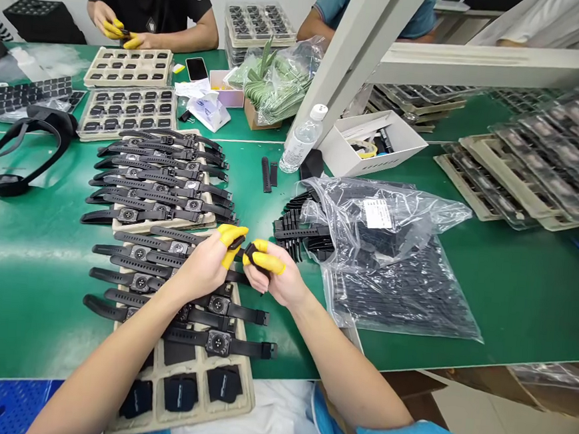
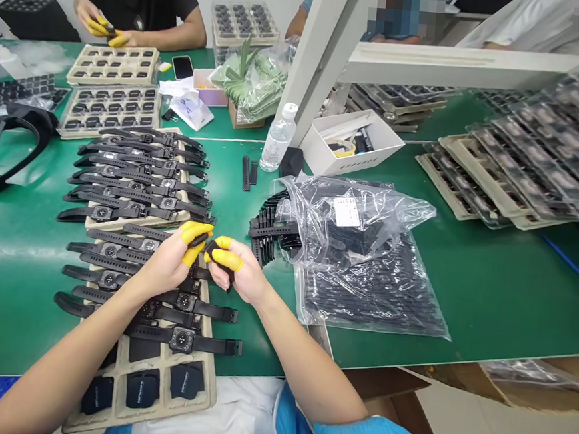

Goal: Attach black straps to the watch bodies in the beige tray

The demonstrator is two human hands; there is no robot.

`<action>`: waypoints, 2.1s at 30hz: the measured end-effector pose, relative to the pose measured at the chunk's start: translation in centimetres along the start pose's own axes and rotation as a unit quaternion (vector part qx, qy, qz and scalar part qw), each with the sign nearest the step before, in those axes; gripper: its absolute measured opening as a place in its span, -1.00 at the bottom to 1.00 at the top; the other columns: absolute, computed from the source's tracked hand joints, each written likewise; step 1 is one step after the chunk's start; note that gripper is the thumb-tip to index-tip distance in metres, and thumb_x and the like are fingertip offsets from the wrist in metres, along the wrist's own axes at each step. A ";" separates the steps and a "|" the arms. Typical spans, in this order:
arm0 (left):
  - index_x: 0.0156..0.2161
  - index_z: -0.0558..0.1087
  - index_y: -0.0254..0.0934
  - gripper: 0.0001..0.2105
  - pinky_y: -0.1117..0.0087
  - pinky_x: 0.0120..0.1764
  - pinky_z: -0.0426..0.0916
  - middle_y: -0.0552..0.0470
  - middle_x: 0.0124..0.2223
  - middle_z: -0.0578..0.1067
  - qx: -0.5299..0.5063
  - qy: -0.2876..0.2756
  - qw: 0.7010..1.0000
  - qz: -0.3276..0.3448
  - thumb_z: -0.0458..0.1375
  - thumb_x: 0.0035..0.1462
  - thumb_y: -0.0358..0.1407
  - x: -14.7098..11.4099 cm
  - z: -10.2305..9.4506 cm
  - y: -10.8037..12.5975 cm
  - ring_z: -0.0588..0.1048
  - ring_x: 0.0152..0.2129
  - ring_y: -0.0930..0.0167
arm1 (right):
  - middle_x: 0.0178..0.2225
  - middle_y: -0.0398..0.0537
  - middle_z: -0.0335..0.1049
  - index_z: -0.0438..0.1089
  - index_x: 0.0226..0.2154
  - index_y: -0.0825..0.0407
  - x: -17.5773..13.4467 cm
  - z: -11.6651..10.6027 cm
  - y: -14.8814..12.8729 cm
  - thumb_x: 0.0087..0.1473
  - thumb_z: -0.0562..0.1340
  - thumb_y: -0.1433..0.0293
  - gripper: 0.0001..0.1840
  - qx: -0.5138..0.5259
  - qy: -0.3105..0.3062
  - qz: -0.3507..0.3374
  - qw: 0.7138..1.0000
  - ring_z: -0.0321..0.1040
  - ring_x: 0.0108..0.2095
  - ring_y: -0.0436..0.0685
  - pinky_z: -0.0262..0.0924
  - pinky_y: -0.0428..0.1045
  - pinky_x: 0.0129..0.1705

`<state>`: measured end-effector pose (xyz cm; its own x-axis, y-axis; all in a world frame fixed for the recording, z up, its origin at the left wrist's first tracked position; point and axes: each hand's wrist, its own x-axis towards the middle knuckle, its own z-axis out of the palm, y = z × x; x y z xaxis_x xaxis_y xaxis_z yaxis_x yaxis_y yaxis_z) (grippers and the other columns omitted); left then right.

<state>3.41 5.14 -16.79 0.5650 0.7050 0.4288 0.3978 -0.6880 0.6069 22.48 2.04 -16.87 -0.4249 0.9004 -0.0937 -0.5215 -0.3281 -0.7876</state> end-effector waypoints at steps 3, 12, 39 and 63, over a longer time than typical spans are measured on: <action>0.29 0.25 -0.30 -0.57 0.22 0.17 0.45 -0.22 0.16 0.45 0.002 -0.023 0.999 0.023 -0.05 0.36 -0.51 -0.1 0.0 -0.1 0.46 0.14 0.27 | -0.74 -0.34 0.18 0.31 -0.37 0.01 -0.1 0.2 0.4 0.18 0.34 0.14 -0.67 -0.012 -0.019 0.011 1.000 -0.04 -0.75 -0.07 -0.06 -0.12 -0.67; 0.27 0.28 -0.28 -0.63 0.20 0.15 0.46 -0.20 0.12 0.46 -0.009 -0.008 1.000 0.006 -0.05 0.42 -0.45 0.1 -0.1 0.1 0.46 0.13 0.27 | -0.74 -0.36 0.16 0.28 -0.37 0.00 0.2 0.7 1.3 0.18 0.33 0.20 -0.72 0.034 0.018 -0.008 0.999 -0.05 -0.74 -0.09 -0.08 -0.15 -0.68; 0.31 0.28 -0.35 -0.57 0.11 0.15 0.43 -0.25 0.08 0.41 0.033 -0.044 0.998 0.007 -0.06 0.41 -0.34 0.2 -0.6 0.8 0.44 0.07 0.19 | -0.77 -0.38 0.04 0.26 -0.45 -0.02 0.0 0.9 0.8 0.10 0.41 0.11 -0.59 0.049 0.080 0.013 0.995 -0.16 -0.74 -0.10 -0.19 -0.16 -0.70; 0.26 0.30 -0.27 -0.66 0.16 0.14 0.46 -0.20 0.10 0.46 -0.034 -0.085 0.996 -0.003 -0.08 0.48 -0.29 0.2 -1.9 0.7 0.47 0.06 0.26 | -0.75 -0.36 0.09 0.29 -0.41 0.00 0.0 0.2 0.7 0.13 0.41 0.14 -0.63 0.008 0.058 0.026 0.998 -0.12 -0.73 -0.09 -0.18 -0.13 -0.69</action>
<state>2.39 5.18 -14.99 0.6789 0.6662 0.3086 0.3559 -0.6663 0.6553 22.02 1.77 -17.29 -0.3635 0.9088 -0.2048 -0.5130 -0.3788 -0.7703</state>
